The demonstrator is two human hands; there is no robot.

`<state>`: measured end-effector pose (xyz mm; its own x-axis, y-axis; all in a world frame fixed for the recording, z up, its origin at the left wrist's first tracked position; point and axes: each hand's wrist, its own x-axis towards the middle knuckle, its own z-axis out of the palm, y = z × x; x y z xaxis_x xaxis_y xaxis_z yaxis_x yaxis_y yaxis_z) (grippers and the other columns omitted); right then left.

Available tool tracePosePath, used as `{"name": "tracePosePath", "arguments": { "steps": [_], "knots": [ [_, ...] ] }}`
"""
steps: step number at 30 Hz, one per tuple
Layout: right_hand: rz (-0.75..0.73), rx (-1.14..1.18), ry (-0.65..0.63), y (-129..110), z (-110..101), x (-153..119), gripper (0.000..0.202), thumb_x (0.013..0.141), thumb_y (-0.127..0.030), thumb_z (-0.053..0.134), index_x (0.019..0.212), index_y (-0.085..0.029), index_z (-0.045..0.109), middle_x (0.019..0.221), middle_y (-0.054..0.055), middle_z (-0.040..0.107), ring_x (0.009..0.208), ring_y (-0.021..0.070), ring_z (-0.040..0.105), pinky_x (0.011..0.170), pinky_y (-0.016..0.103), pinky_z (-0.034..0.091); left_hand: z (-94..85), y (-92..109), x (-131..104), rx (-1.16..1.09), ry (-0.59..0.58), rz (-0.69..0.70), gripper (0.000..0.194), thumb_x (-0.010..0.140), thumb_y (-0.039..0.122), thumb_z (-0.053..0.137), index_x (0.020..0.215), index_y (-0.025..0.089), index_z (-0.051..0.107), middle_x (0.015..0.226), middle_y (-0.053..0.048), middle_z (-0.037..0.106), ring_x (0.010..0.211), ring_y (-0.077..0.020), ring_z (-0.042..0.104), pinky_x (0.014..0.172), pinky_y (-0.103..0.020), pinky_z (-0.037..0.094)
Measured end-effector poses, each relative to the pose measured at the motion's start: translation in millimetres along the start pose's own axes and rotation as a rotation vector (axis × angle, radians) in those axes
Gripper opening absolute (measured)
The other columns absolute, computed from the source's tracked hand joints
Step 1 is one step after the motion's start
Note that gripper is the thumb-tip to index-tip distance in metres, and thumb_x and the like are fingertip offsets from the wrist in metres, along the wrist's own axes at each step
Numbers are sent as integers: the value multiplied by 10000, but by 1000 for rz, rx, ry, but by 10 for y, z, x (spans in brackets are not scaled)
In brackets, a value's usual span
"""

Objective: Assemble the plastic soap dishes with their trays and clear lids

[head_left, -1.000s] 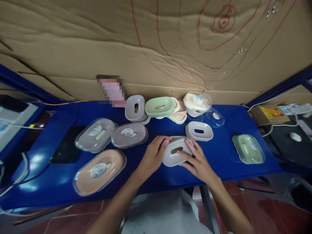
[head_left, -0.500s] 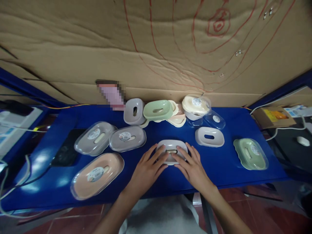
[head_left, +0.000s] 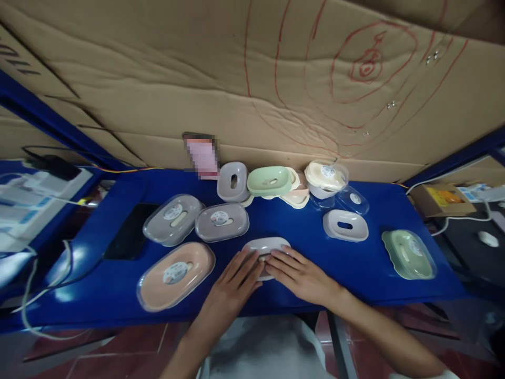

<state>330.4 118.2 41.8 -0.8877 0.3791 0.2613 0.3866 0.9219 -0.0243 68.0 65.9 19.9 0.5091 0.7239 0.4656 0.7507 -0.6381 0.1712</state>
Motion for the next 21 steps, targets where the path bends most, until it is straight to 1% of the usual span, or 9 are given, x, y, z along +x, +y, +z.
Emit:
{"name": "tracePosePath", "arguments": {
  "steps": [5, 8, 10, 11, 13, 15, 17, 19, 21],
  "knots": [
    [59, 147, -35, -70, 15, 29, 412, 1068, -134, 515, 1468, -135, 616, 1543, 88, 634, 1471, 214, 548, 1323, 481, 376, 63, -22, -46, -46, 15, -19, 470, 1060, 267, 628, 1520, 192, 568, 1543, -125, 626, 1516, -315, 515, 1192, -520, 546],
    [83, 222, 12, 154, -119, -5, 452, 1080, -194, 528, 1530, -174, 565, 1546, 92, 631, 1503, 194, 518, 1308, 451, 392, 65, -15, -32, -90, 10, -57, 407, 1061, 284, 626, 1460, 205, 619, 1543, -120, 626, 1507, -313, 528, 1193, -525, 543],
    [187, 162, 149, 488, -286, -71, 480, 1084, -184, 511, 1561, -232, 539, 1529, 86, 646, 1500, 205, 524, 1294, 477, 399, 57, -8, -16, -99, -3, -74, 358, 1060, 264, 621, 1414, 210, 648, 1541, -111, 627, 1509, -313, 525, 1193, -527, 544],
    [300, 101, 229, 698, -383, -115, 489, 1085, -201, 522, 1570, -269, 532, 1529, 86, 645, 1500, 223, 524, 1290, 507, 391, 54, -5, -7, -100, -10, -76, 345, 1059, 261, 622, 1399, 209, 654, 1542, -111, 625, 1509, -315, 523, 1192, -530, 544],
    [529, -23, 305, 1157, -569, -206, 547, 1076, -334, 586, 1611, -284, 482, 1647, 120, 515, 1572, 297, 422, 1289, 581, 346, 51, -2, 11, -105, -22, -79, 339, 1059, 260, 624, 1391, 200, 653, 1545, -115, 621, 1510, -318, 521, 1185, -533, 551],
    [673, -81, 263, 1599, -707, -280, 731, 1020, -531, 656, 1663, -294, 400, 1770, 130, 290, 1649, 383, 226, 1300, 681, 222, 56, -4, 27, -129, -26, -89, 341, 1060, 258, 621, 1395, 195, 644, 1544, -118, 618, 1512, -317, 517, 1177, -532, 561],
    [746, 2, 204, 1964, -774, -325, 919, 952, -673, 686, 1701, -292, 312, 1804, 133, 163, 1665, 409, 118, 1297, 702, 170, 63, -12, 37, -166, -23, -105, 345, 1060, 262, 622, 1400, 203, 638, 1540, -115, 619, 1515, -314, 512, 1170, -530, 568],
    [753, 158, 179, 2220, -782, -346, 998, 920, -737, 683, 1707, -259, 298, 1799, 155, 174, 1667, 382, 135, 1311, 641, 201, 67, -22, 42, -206, -14, -123, 351, 1058, 264, 626, 1406, 216, 632, 1535, -109, 622, 1517, -308, 510, 1169, -526, 571],
    [739, 262, 198, 2361, -765, -356, 1019, 890, -766, 699, 1686, -231, 354, 1772, 172, 266, 1655, 359, 212, 1314, 585, 246, 66, -33, 45, -237, -7, -138, 356, 1056, 263, 631, 1409, 226, 630, 1529, -105, 624, 1512, -302, 514, 1170, -519, 572]
  ]
}}
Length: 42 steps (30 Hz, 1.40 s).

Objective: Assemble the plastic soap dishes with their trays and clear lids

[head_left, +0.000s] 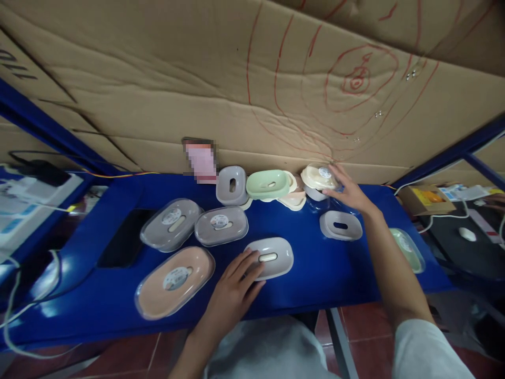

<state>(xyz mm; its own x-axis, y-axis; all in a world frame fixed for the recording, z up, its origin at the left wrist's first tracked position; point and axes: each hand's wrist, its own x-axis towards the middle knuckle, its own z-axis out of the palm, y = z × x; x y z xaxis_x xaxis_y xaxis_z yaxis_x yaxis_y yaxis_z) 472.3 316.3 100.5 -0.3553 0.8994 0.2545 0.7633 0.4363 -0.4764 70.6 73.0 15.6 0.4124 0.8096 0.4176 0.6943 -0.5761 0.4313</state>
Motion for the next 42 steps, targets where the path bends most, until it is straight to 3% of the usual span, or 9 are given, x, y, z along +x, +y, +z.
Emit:
{"name": "tracePosePath", "arguments": {
  "steps": [5, 10, 13, 16, 19, 24, 35, 39, 42],
  "knots": [
    [-18, -47, 130, -50, -16, -60, 915, 870, -758, 734, 1594, -244, 514, 1645, 167, 499, 1554, 381, 429, 1275, 606, 332, -14, -19, 58, -38, 3, -10, 336, 1049, 276, 640, 1383, 240, 648, 1503, -104, 641, 1476, -306, 553, 1155, -522, 582],
    [-121, -157, 306, -518, 140, -502, 780, 957, -636, 711, 1616, -289, 480, 1698, 162, 412, 1564, 388, 411, 1270, 616, 344, -13, -30, 145, -66, -13, 3, 330, 1044, 242, 641, 1373, 248, 639, 1517, -109, 618, 1476, -309, 552, 1170, -516, 568],
    [-233, -89, 72, -910, 439, -900, 769, 1003, -524, 699, 1673, -332, 374, 1744, 140, 335, 1590, 368, 375, 1259, 597, 386, 1, -26, 134, -105, 38, -93, 446, 1026, 241, 669, 1461, 272, 574, 1660, -143, 436, 1492, -333, 535, 1153, -504, 578],
    [-298, -18, -136, -1227, 776, -1222, 715, 1032, -455, 670, 1673, -327, 378, 1741, 137, 341, 1603, 352, 352, 1243, 580, 424, 13, -34, 102, -155, 86, -179, 652, 1002, 278, 714, 1591, 288, 434, 1746, -180, 240, 1504, -355, 519, 1151, -505, 574],
    [-368, -10, -239, -1399, 1008, -1368, 678, 1040, -407, 665, 1660, -332, 404, 1761, 125, 303, 1629, 356, 289, 1235, 593, 432, 13, -63, 100, -178, 54, -168, 805, 986, 322, 739, 1666, 294, 309, 1745, -191, 250, 1532, -355, 484, 1175, -509, 546],
    [-446, -81, -231, -1465, 1095, -1369, 636, 1043, -386, 663, 1638, -330, 443, 1745, 125, 327, 1638, 379, 246, 1229, 624, 438, 4, -93, 110, -150, -71, -133, 799, 996, 338, 721, 1679, 319, 307, 1706, -160, 382, 1558, -338, 448, 1207, -534, 502],
    [-427, -138, -215, -1506, 1122, -1375, 676, 1027, -424, 687, 1646, -337, 428, 1683, 166, 422, 1587, 400, 355, 1188, 632, 487, 40, -79, 162, -134, -70, -182, 854, 937, 284, 796, 1653, 338, 332, 1651, -162, 469, 1495, -353, 532, 1172, -551, 537],
    [-468, -84, -200, -1496, 1129, -1475, 911, 994, -425, 737, 1727, -283, 214, 1757, 194, 284, 1637, 397, 253, 1203, 621, 471, -11, 8, 71, -114, -30, -157, 785, 954, 321, 777, 1630, 308, 381, 1617, -166, 504, 1453, -351, 570, 1146, -537, 564],
    [-440, -18, -136, -1453, 1039, -1567, 1052, 977, -473, 743, 1746, -275, 52, 1802, 196, 104, 1638, 406, 248, 1197, 629, 469, -244, 63, -42, -83, 28, -183, 693, 992, 372, 725, 1611, 323, 418, 1604, -139, 527, 1413, -344, 605, 1108, -533, 596]
  ]
}}
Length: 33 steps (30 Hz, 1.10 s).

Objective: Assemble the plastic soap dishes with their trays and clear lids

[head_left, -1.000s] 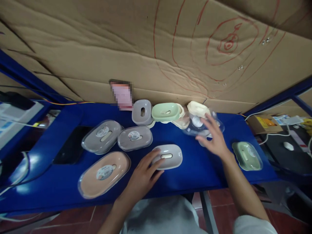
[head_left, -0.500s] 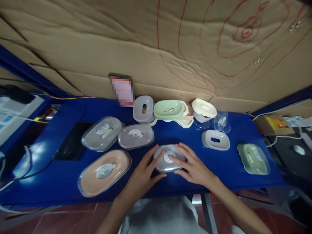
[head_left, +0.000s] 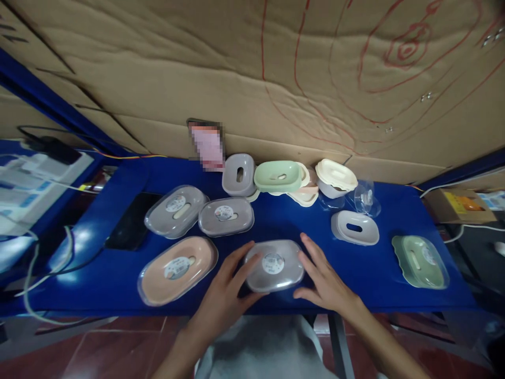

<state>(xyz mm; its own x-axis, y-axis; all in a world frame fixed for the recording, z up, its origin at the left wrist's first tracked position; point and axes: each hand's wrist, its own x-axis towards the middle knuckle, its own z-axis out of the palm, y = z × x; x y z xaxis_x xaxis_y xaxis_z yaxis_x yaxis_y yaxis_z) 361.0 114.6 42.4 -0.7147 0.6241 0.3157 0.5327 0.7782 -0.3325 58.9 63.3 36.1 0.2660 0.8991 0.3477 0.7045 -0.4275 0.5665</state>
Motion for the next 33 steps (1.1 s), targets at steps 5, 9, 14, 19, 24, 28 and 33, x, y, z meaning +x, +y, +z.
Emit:
{"name": "tracePosePath", "arguments": {
  "steps": [5, 9, 14, 19, 24, 28, 33],
  "knots": [
    [364, -251, 211, 311, -290, -308, 806, 1047, -393, 615, 1732, -346, 192, 1790, 132, 218, 1603, 427, 329, 1217, 685, 404, -669, -190, 4, 218, 338, -201, 690, 937, 565, 759, 1538, 332, 514, 1517, -107, 605, 1345, -356, 645, 1074, -571, 605],
    [627, -493, 255, 688, -432, -711, 709, 1066, -519, 540, 1701, -300, 315, 1745, 165, 332, 1588, 479, 324, 1200, 781, 312, -982, -611, 104, 371, 387, -235, 784, 894, 589, 807, 1533, 256, 497, 1481, -105, 624, 1373, -345, 626, 1145, -580, 540],
    [655, -464, 133, 672, -311, -933, 670, 1059, -565, 529, 1669, -332, 381, 1669, 149, 469, 1534, 471, 401, 1112, 747, 429, -1026, -935, 76, 375, 286, -245, 926, 899, 695, 743, 1604, 221, 375, 1535, -144, 578, 1410, -366, 596, 1117, -590, 550],
    [474, -322, 93, 299, -129, -558, 591, 1068, -411, 570, 1640, -372, 427, 1671, 118, 474, 1467, 404, 490, 1110, 647, 464, -801, -342, 64, 419, 481, -226, 909, 866, 525, 843, 1621, 261, 410, 1703, -136, 397, 1556, -427, 409, 1249, -692, 382],
    [278, -174, -1, 176, -243, 26, 617, 1115, -349, 490, 1699, -311, 293, 1755, 163, 313, 1552, 348, 435, 1181, 584, 418, -14, 247, 171, 211, 62, 70, 553, 1025, 343, 660, 1552, 293, 502, 1647, -118, 492, 1491, -367, 513, 1139, -573, 534],
    [167, -216, 95, 385, -395, 631, 611, 1118, -312, 481, 1698, -319, 292, 1739, 133, 361, 1579, 328, 398, 1247, 587, 349, 376, 227, 216, 279, -42, 144, 411, 1052, 261, 606, 1462, 240, 601, 1532, -120, 620, 1445, -353, 553, 1123, -532, 510],
    [84, -270, 102, 750, -333, 1390, 515, 1088, -377, 572, 1589, -267, 524, 1702, 120, 435, 1607, 376, 334, 1281, 656, 286, 308, 192, 159, 171, -17, 196, 303, 1072, 178, 557, 1353, 216, 662, 1298, -86, 752, 1268, -256, 663, 1038, -428, 520]
  ]
}}
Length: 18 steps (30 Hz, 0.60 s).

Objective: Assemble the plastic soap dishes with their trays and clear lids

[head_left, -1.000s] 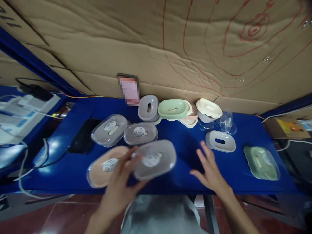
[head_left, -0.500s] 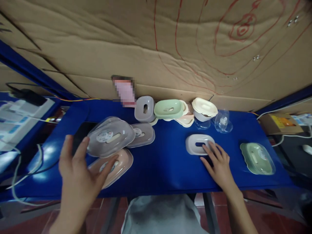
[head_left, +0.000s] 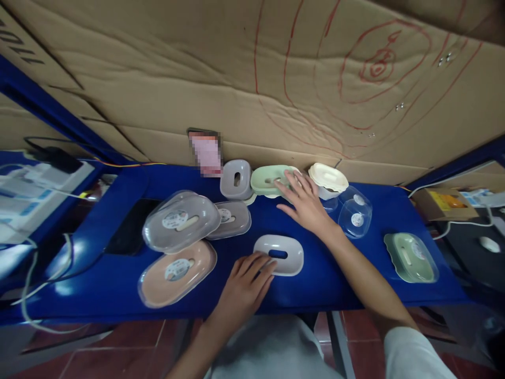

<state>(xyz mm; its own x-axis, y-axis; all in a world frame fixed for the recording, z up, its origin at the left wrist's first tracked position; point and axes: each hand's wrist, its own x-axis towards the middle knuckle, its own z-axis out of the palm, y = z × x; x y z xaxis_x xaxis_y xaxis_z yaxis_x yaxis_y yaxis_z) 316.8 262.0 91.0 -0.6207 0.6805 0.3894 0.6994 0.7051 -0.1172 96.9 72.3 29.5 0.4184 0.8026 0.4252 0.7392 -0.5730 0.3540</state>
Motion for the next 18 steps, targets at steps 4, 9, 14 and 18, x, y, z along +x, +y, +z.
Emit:
{"name": "tracePosePath", "arguments": {
  "steps": [4, 9, 14, 18],
  "knots": [
    [-23, 111, 114, 52, 62, 58, 332, 1103, -282, 534, 1371, -257, 728, 1316, 85, 769, 1378, 291, 630, 1194, 539, 477, -64, -26, -49, -71, 4, -3, 238, 1063, 149, 575, 1269, 201, 682, 1274, -78, 746, 1259, -244, 653, 1030, -404, 502],
    [-63, 144, 269, -156, -82, -749, 408, 1029, -168, 662, 1420, -285, 679, 1263, 70, 782, 1255, 259, 700, 1112, 488, 542, -95, -91, -105, -102, 41, -21, 218, 1053, 148, 606, 1250, 196, 687, 1225, -70, 749, 1204, -247, 652, 1009, -404, 477],
    [133, 103, 128, -341, -54, -1526, 378, 1038, -153, 655, 1394, -277, 674, 1217, 71, 784, 1157, 259, 726, 1023, 482, 550, -174, -159, -146, -109, 31, 9, 204, 1065, 159, 583, 1224, 205, 702, 1172, -66, 757, 1138, -245, 668, 976, -402, 475],
    [195, 123, 90, -398, -40, -1643, 331, 1049, -151, 636, 1356, -266, 678, 1244, 78, 772, 1180, 261, 710, 1034, 483, 522, -204, -196, -154, -91, 36, 23, 196, 1059, 159, 593, 1212, 208, 704, 1148, -68, 756, 1117, -244, 682, 955, -401, 497]
  ]
}}
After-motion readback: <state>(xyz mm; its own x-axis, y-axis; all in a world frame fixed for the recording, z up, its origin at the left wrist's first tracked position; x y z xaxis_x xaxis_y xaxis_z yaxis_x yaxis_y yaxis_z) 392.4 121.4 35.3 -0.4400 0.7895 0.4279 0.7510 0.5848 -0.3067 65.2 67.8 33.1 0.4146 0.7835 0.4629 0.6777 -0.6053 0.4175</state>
